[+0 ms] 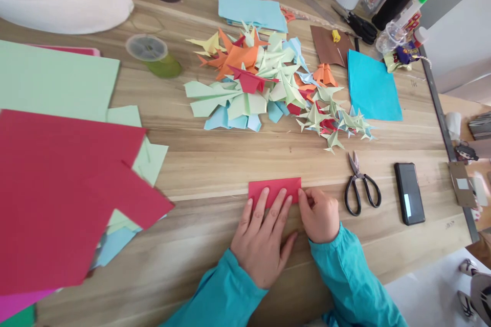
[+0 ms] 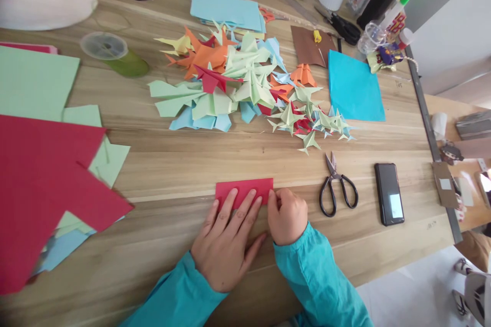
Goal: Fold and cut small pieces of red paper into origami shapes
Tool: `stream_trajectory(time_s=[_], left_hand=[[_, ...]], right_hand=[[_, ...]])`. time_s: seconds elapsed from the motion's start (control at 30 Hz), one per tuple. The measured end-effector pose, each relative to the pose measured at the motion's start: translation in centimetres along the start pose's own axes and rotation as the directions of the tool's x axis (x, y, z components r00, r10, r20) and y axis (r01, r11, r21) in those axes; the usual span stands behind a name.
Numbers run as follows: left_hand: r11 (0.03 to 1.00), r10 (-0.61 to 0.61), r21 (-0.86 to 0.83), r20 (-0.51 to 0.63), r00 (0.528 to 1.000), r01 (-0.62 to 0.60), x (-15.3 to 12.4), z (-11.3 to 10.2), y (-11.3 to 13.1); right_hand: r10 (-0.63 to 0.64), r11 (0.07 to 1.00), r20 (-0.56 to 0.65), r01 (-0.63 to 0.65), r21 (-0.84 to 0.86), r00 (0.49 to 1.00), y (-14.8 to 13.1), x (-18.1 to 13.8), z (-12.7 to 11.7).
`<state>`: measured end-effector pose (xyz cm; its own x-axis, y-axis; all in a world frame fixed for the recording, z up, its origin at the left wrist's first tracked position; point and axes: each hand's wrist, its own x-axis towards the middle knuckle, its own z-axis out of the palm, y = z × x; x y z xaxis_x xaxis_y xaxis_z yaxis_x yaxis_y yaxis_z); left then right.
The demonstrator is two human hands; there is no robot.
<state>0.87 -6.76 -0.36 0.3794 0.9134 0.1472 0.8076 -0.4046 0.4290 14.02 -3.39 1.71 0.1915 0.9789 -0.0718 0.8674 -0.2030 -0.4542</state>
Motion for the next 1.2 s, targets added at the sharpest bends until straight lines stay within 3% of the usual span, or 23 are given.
stream_trajectory(time_s=[0.8,1.2], left_hand=[[1.000,0.008,0.026,-0.014,1.000,-0.008,0.05,0.08,-0.03],[1.000,-0.019,0.022,0.005,1.000,0.019,0.11,-0.27,0.22]], right_hand=[[-0.011,0.999,-0.055,0.013,0.036,0.998,0.66,-0.25,0.55],[0.013,0.999,-0.023,-0.012,0.037,1.000,0.73,-0.33,0.38]])
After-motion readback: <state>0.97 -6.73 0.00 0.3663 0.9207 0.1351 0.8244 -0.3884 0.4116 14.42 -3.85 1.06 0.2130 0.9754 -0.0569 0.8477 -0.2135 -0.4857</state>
